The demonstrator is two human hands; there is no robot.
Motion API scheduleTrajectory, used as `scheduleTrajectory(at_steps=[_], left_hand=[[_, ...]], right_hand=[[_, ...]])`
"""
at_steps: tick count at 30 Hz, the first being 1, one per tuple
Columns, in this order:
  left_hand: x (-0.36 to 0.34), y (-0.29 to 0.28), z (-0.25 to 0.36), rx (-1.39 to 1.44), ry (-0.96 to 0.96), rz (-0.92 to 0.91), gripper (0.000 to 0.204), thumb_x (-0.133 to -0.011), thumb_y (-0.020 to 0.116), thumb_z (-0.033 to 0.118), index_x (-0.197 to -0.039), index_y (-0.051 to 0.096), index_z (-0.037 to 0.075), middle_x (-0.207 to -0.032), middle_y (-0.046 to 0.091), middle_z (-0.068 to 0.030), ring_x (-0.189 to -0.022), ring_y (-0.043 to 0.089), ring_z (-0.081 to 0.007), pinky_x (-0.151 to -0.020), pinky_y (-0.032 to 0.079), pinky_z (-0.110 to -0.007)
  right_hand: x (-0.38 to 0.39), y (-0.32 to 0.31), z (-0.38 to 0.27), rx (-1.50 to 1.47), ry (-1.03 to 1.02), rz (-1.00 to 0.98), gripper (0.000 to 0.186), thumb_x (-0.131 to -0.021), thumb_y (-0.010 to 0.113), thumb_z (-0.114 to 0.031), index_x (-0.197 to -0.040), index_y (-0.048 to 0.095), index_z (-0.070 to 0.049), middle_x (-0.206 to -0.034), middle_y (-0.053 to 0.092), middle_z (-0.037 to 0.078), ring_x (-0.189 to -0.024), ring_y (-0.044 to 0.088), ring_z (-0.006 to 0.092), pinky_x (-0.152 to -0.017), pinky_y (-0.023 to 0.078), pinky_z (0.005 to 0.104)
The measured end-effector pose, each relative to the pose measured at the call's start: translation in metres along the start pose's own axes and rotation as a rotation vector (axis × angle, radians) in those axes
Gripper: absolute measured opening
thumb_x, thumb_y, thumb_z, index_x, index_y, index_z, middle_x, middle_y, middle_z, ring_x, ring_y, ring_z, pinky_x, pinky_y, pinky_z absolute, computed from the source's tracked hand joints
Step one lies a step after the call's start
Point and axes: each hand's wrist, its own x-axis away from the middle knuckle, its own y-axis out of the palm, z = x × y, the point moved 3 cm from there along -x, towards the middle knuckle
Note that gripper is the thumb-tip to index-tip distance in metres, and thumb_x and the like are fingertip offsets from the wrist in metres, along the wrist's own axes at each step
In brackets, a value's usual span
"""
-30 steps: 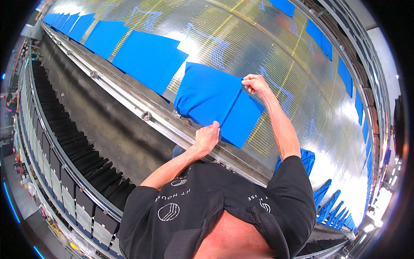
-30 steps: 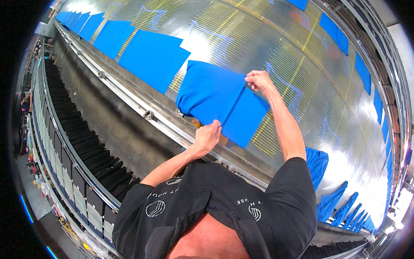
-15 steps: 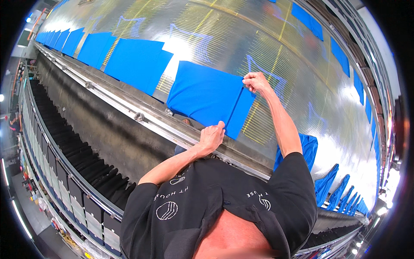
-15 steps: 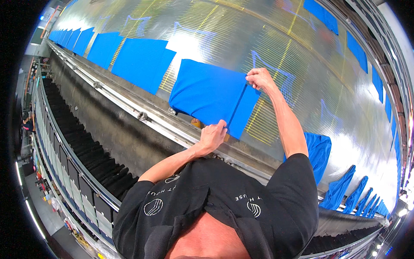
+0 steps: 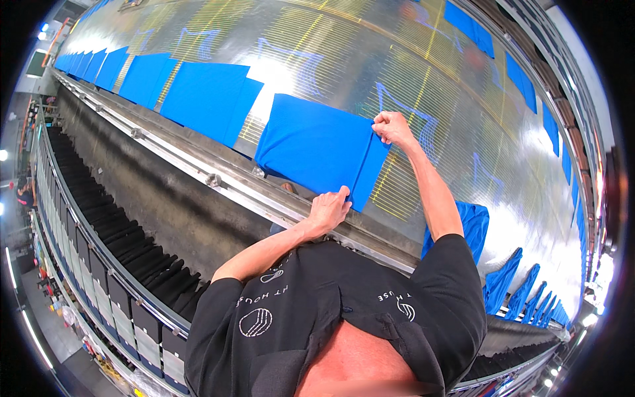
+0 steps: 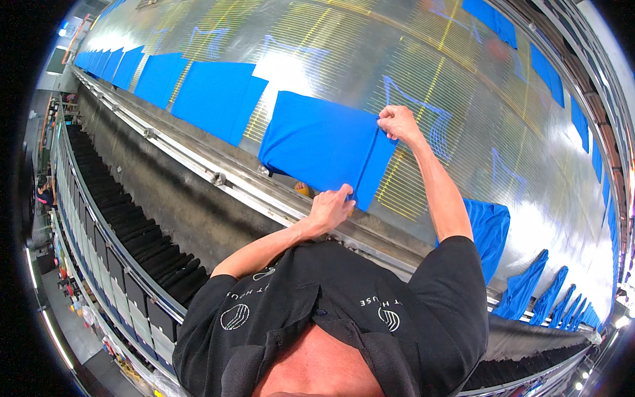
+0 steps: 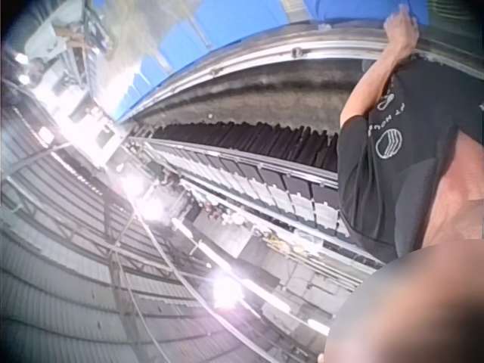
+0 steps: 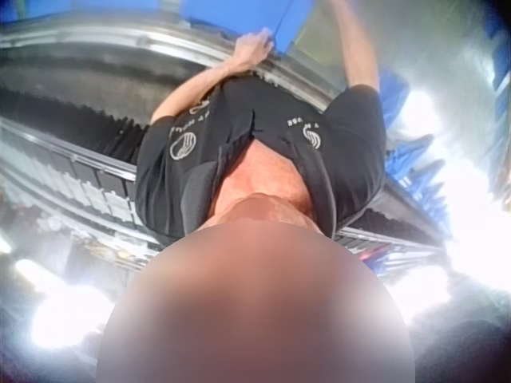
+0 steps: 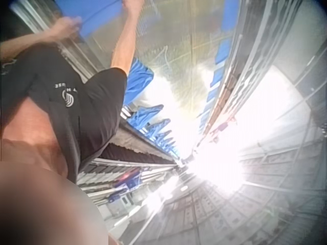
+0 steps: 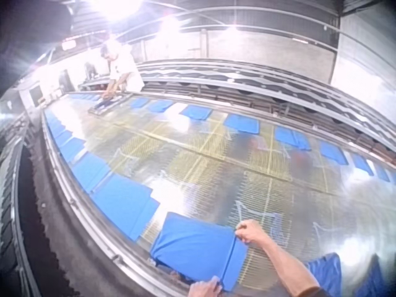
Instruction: The person repeatedly folds blue shirts on a curved glass table. They pick up each shirt, align the edges, fold the sleeves and body, and place the folded shirt on the table. The process is repeated for multiple shirts throughout the clip.
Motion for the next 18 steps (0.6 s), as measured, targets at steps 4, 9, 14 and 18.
scheduleTrajectory(at_steps=[4,9,14,18], left_hand=[[0.001,-0.004,0.004,0.005,0.035,0.003,0.029,-0.091,0.066,0.024,-0.112,0.054,0.009,-0.070,0.065,-0.0202,-0.070,0.064,-0.0450,-0.063,0.049,-0.055],[0.004,-0.005,0.003,0.018,0.050,0.024,0.030,-0.091,0.066,0.023,-0.115,0.054,0.010,-0.070,0.065,-0.0193,-0.071,0.065,-0.0439,-0.064,0.050,-0.054],[0.004,-0.005,-0.001,0.037,0.048,0.007,0.031,-0.091,0.066,0.021,-0.118,0.056,0.010,-0.071,0.066,-0.0180,-0.073,0.066,-0.0419,-0.065,0.051,-0.052],[0.002,-0.006,-0.004,0.112,0.056,-0.020,0.030,-0.090,0.066,0.019,-0.118,0.057,0.010,-0.077,0.068,-0.0184,-0.075,0.067,-0.0398,-0.066,0.052,-0.049]], right_hand=[[0.005,0.004,0.001,-0.003,-0.041,0.056,0.021,-0.081,0.066,-0.010,-0.099,0.067,0.001,-0.068,0.064,0.004,-0.054,0.060,0.0107,-0.046,0.048,0.0262],[0.020,0.003,0.000,-0.083,-0.049,0.371,0.033,-0.087,0.063,-0.012,-0.117,0.063,0.003,-0.085,0.071,0.012,-0.067,0.068,0.0192,-0.060,0.055,0.0324],[0.042,0.025,-0.025,0.383,-0.522,0.757,0.050,-0.096,0.061,-0.029,-0.133,0.054,0.005,-0.133,0.056,0.027,-0.126,0.052,0.0403,-0.106,0.040,0.0483],[0.052,0.097,-0.027,0.718,-0.649,0.608,0.073,-0.096,0.059,-0.040,-0.146,0.036,0.007,-0.153,0.034,0.029,-0.144,0.029,0.0442,-0.118,0.022,0.0546]])
